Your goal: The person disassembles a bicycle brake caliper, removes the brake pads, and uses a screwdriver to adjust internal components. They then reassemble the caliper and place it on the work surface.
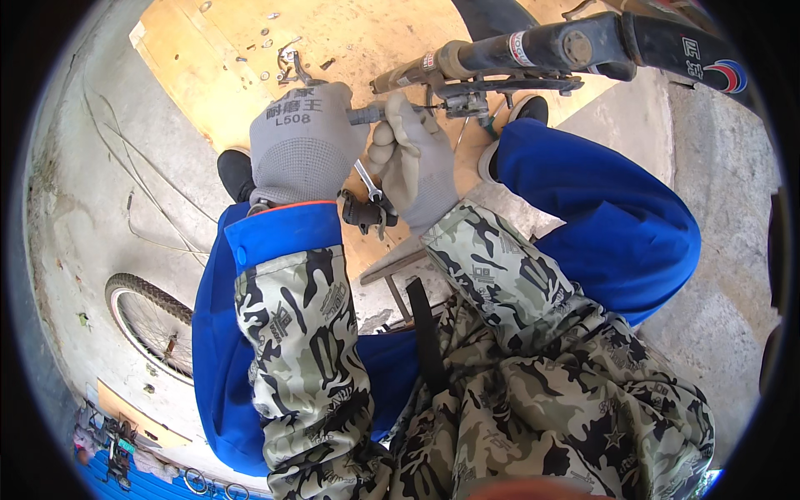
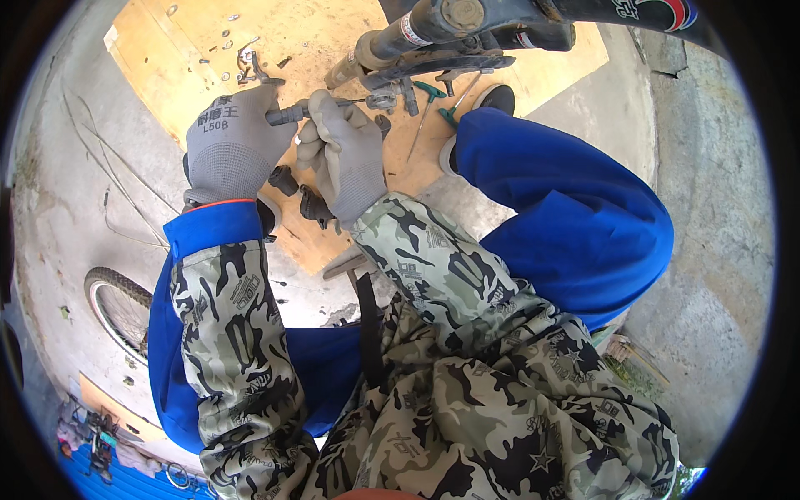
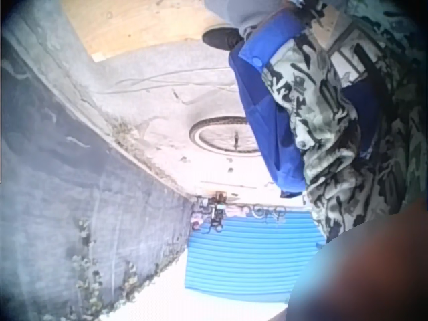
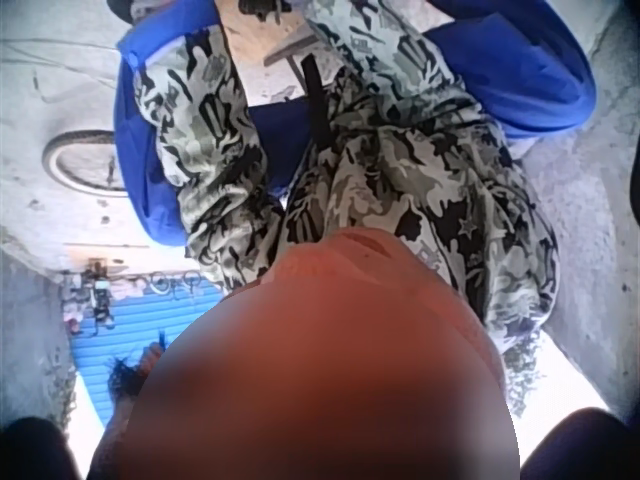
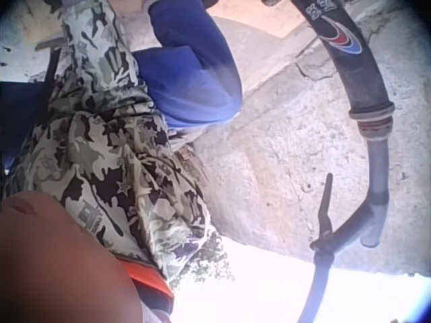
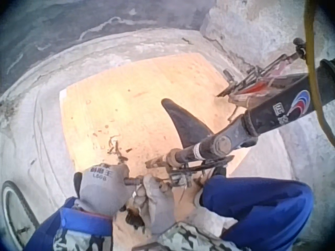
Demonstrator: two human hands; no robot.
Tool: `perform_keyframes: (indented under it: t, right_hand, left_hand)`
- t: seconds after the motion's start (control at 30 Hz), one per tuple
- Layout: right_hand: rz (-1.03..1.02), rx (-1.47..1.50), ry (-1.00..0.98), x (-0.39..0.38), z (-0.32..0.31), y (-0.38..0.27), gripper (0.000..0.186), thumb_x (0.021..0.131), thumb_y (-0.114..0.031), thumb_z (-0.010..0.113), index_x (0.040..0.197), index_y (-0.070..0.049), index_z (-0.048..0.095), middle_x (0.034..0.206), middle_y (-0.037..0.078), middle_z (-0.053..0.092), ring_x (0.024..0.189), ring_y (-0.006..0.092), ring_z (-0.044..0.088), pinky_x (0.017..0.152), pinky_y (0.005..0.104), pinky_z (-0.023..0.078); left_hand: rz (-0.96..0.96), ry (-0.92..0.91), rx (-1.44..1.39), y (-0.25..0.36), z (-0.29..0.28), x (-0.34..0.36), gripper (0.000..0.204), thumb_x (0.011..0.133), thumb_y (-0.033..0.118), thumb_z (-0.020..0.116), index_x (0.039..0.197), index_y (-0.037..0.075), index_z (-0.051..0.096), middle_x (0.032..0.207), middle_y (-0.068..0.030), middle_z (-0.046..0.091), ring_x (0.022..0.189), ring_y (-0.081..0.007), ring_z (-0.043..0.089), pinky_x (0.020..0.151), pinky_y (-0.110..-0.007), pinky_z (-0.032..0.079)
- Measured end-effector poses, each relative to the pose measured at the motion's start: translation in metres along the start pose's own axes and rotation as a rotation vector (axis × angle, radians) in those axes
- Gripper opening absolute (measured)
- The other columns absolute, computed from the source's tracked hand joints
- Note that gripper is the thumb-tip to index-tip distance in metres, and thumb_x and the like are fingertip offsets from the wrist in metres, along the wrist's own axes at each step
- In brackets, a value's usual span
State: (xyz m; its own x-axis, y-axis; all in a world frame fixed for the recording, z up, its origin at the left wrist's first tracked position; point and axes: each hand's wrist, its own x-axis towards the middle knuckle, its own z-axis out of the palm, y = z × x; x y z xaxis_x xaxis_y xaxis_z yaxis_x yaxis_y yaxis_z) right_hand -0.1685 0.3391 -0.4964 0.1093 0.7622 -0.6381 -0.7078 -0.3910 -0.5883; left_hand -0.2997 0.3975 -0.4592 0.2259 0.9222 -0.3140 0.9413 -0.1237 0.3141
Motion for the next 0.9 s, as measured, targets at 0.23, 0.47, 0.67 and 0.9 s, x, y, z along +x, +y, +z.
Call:
perform_keyframes:
  t: [0.23, 0.47, 0.67, 0.9]
  right_hand:
    - [-0.038, 0.113, -0.133, -0.003, -0.006, 0.000, 0.036, 0.103, -0.025, 0.063, 0.119, 0.007, 0.063, 0.085, 0.007, 0.063, 0.073, 0.0169, 0.062, 0.065, 0.0322, 0.054]
    - [-0.035, 0.108, -0.222, 0.003, -0.013, -0.005, 0.042, 0.103, -0.023, 0.062, 0.128, 0.011, 0.058, 0.088, 0.008, 0.063, 0.075, 0.0180, 0.063, 0.067, 0.0338, 0.055]
    - [-0.017, 0.076, -0.121, 0.013, -0.011, -0.003, 0.045, 0.101, -0.028, 0.066, 0.124, 0.010, 0.060, 0.079, 0.008, 0.061, 0.064, 0.0177, 0.061, 0.059, 0.0320, 0.054]
    - [-0.003, 0.000, -0.044, 0.009, -0.007, 0.001, 0.041, 0.100, -0.028, 0.067, 0.116, 0.009, 0.063, 0.079, 0.007, 0.062, 0.063, 0.0169, 0.060, 0.058, 0.0319, 0.053]
  left_hand:
    - [0.060, 0.021, 0.032, 0.001, -0.006, 0.001, 0.021, 0.088, 0.031, 0.070, 0.099, 0.013, 0.067, 0.090, -0.0090, 0.071, 0.091, -0.0288, 0.071, 0.077, -0.042, 0.055]
    - [0.095, 0.501, 0.140, 0.003, 0.018, -0.008, 0.019, 0.086, 0.027, 0.074, 0.097, 0.016, 0.064, 0.092, -0.0046, 0.062, 0.091, -0.0268, 0.066, 0.075, -0.042, 0.056]
    - [-0.025, 0.410, 0.050, 0.006, 0.017, 0.006, 0.016, 0.084, 0.024, 0.074, 0.093, 0.012, 0.070, 0.087, -0.0079, 0.071, 0.085, -0.0255, 0.071, 0.071, -0.040, 0.056]
    - [-0.099, -0.042, 0.004, 0.000, -0.012, 0.012, 0.029, 0.086, 0.036, 0.068, 0.101, 0.012, 0.078, 0.086, -0.0093, 0.076, 0.084, -0.0260, 0.075, 0.079, -0.038, 0.059]
